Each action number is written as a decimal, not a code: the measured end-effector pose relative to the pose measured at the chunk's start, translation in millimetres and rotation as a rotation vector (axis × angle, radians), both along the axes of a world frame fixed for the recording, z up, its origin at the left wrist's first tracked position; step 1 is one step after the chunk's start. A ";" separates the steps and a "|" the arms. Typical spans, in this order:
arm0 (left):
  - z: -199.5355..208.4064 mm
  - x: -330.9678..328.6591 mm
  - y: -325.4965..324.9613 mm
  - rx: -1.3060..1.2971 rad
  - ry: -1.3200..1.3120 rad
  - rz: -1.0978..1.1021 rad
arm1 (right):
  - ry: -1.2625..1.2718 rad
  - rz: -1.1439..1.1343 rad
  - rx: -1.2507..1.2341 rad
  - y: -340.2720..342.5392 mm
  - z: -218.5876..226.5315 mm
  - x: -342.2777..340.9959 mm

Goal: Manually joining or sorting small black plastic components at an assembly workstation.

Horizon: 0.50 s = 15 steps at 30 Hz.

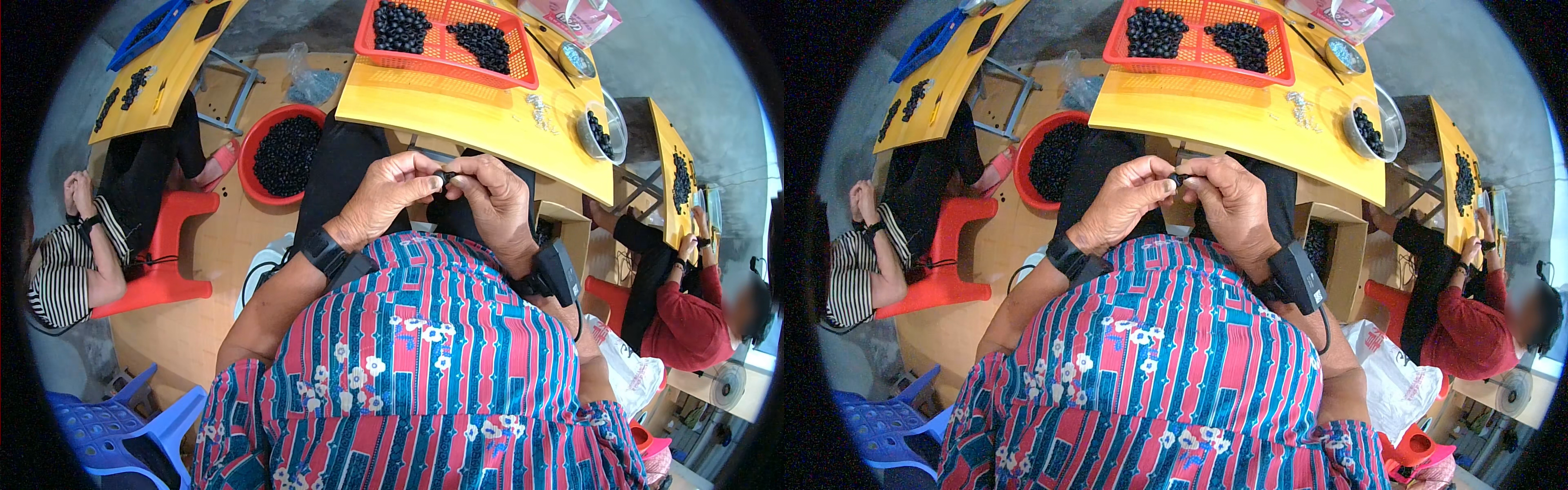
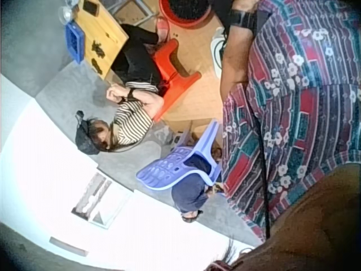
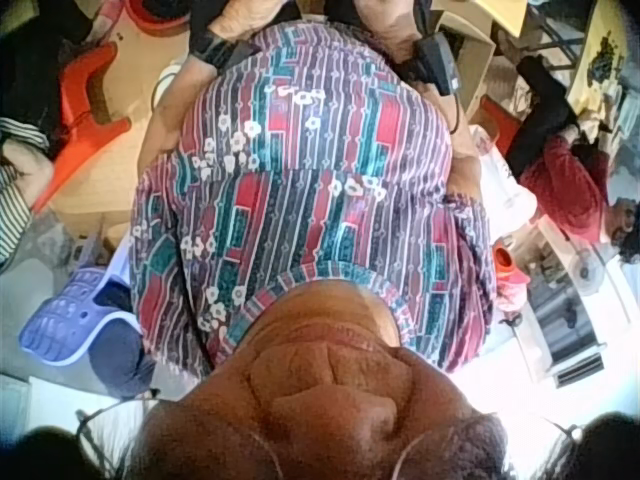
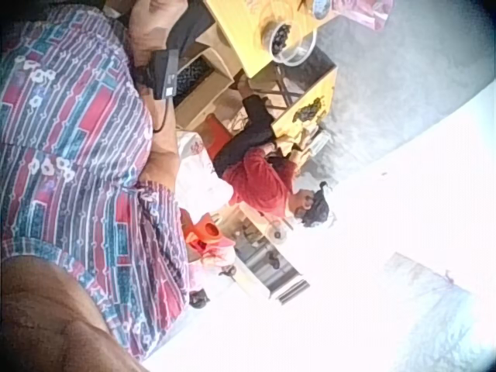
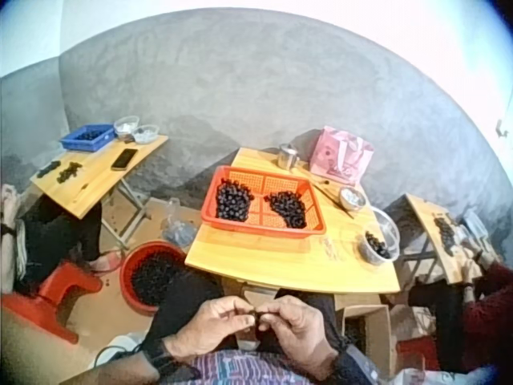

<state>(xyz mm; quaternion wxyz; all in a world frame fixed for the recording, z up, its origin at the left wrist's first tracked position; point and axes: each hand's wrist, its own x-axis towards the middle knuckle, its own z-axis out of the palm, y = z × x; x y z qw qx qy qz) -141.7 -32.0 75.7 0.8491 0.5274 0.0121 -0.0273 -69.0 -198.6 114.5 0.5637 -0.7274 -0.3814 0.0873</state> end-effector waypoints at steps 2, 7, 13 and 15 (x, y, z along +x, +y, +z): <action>-0.6 0.2 0.3 -0.003 0.011 0.002 | -0.095 -0.001 -0.034 -0.1 1.8 1.4; 1.5 -1.1 0.2 0.009 0.030 0.020 | -0.299 -0.006 -0.078 1.2 4.7 0.7; 0.1 -1.0 1.3 -0.002 0.048 0.008 | -0.294 0.001 -0.091 2.4 5.4 0.3; -2.0 -1.0 1.2 -0.024 0.052 0.009 | -0.319 -0.009 -0.110 4.6 8.3 -1.0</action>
